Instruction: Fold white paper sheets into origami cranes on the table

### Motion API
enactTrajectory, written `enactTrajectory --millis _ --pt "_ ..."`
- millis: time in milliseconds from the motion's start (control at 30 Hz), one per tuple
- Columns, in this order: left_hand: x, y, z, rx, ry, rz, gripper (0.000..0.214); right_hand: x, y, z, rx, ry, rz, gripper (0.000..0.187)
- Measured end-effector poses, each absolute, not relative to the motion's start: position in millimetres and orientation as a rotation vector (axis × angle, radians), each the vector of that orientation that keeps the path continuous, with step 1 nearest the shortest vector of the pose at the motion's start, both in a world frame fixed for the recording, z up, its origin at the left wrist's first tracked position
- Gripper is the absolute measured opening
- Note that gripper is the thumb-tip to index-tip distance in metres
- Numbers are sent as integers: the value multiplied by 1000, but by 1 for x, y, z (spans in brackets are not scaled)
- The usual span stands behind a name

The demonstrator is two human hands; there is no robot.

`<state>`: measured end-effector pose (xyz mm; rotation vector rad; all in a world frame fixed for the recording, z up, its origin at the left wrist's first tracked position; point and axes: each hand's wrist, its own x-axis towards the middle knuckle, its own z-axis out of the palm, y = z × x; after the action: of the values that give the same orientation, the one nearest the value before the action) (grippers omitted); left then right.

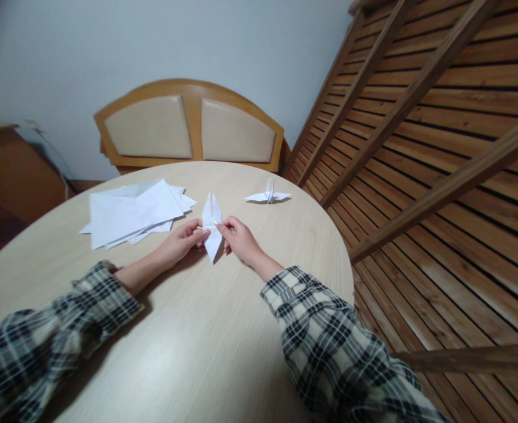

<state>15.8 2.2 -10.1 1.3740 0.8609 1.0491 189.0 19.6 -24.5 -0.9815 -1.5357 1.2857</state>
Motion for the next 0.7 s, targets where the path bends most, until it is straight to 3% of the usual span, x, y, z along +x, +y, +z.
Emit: enactTrajectory --millis 700 --pt "15 4 -10 1489 1024 1041 22 190 16 -24 -916 -1637 1252 25"
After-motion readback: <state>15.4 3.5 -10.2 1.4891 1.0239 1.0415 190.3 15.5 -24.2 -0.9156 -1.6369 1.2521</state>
